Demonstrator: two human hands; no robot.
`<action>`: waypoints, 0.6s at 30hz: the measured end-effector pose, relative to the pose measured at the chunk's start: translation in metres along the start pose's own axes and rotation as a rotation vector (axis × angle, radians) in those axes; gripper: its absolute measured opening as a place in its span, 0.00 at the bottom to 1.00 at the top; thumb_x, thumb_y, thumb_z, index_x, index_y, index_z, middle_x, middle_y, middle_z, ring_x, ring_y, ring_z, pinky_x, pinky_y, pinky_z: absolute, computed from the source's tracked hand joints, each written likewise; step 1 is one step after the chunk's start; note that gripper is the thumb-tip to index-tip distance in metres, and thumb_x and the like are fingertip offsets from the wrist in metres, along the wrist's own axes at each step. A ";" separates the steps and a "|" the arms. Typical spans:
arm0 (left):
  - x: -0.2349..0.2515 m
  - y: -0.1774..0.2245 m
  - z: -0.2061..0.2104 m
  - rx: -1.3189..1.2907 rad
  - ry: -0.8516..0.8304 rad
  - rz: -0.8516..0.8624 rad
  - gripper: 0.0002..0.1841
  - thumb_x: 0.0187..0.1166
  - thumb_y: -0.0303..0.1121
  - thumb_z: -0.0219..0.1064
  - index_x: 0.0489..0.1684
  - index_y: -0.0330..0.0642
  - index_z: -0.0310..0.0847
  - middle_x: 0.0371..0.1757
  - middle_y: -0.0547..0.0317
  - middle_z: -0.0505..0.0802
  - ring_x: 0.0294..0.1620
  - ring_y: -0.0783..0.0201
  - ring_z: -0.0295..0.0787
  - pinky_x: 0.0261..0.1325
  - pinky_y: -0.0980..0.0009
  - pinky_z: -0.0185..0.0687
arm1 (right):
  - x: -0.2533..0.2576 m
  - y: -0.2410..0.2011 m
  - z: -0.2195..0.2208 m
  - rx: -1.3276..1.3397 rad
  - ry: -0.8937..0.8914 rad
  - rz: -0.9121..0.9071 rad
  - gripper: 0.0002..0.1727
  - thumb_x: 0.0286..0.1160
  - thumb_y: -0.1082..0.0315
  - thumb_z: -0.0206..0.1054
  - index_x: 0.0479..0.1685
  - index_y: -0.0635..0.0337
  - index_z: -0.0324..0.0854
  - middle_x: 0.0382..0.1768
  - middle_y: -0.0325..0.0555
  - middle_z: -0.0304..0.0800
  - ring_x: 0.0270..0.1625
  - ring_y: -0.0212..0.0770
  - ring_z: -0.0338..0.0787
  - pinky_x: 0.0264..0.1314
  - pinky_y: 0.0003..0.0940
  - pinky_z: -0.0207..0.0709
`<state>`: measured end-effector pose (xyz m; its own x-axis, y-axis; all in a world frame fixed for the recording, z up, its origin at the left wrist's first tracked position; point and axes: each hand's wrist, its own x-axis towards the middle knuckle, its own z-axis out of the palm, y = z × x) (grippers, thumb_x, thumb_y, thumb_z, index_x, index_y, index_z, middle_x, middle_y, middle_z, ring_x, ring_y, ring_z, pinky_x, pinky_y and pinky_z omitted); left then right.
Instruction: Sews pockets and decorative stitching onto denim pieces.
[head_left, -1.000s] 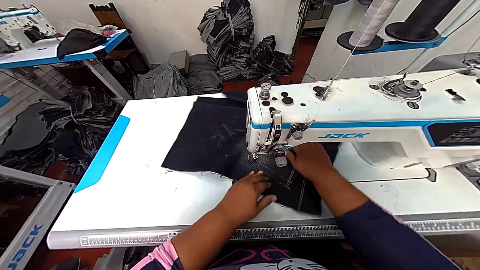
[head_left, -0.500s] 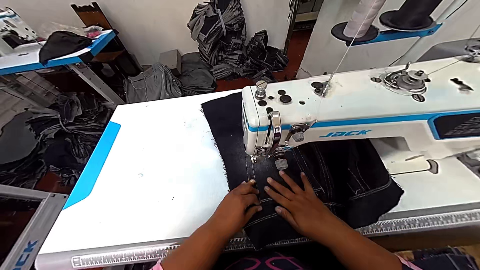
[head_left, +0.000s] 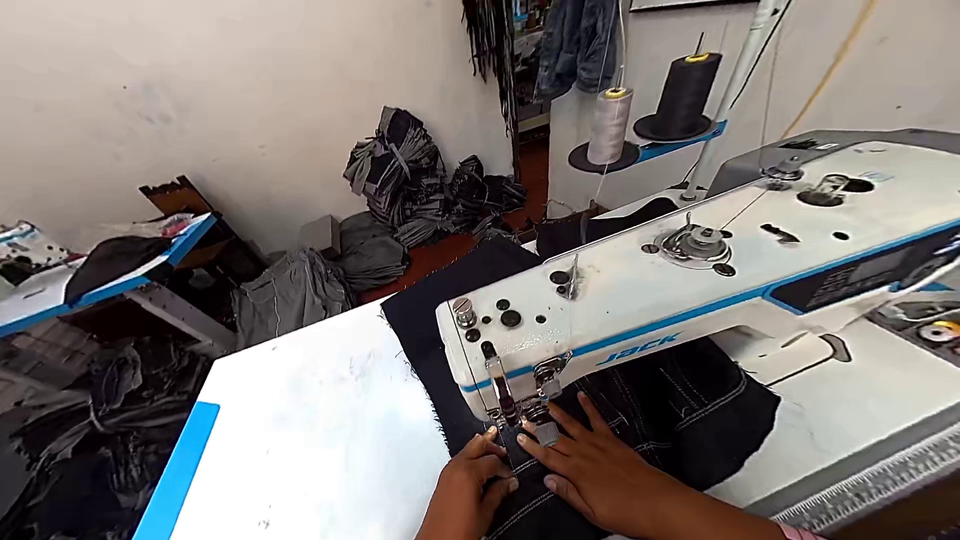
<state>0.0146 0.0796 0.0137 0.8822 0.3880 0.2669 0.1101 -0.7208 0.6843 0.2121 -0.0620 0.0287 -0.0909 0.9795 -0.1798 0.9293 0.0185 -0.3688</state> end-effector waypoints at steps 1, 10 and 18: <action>0.004 -0.001 -0.002 -0.002 -0.007 -0.008 0.04 0.68 0.25 0.76 0.29 0.33 0.94 0.53 0.41 0.96 0.71 0.45 0.87 0.76 0.59 0.79 | 0.003 0.000 -0.003 0.003 -0.002 0.003 0.31 0.95 0.50 0.40 0.94 0.45 0.57 0.95 0.43 0.53 0.97 0.62 0.38 0.83 0.86 0.23; 0.032 -0.021 -0.015 0.115 -0.010 -0.061 0.07 0.70 0.32 0.75 0.32 0.37 0.96 0.46 0.46 0.97 0.57 0.53 0.94 0.65 0.60 0.85 | 0.027 -0.003 -0.039 0.036 -0.113 0.086 0.31 0.96 0.51 0.38 0.89 0.57 0.62 0.92 0.50 0.58 0.97 0.61 0.40 0.86 0.80 0.21; 0.053 -0.026 -0.025 0.205 -0.038 -0.133 0.14 0.74 0.36 0.74 0.38 0.30 0.93 0.53 0.38 0.95 0.60 0.51 0.92 0.72 0.59 0.81 | 0.039 0.000 -0.059 0.093 -0.068 0.094 0.27 0.95 0.57 0.46 0.66 0.73 0.80 0.71 0.67 0.81 0.86 0.69 0.65 0.85 0.76 0.41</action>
<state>0.0469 0.1338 0.0269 0.8697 0.4684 0.1557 0.3136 -0.7680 0.5585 0.2299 -0.0117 0.0759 -0.0320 0.9602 -0.2775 0.8980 -0.0943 -0.4298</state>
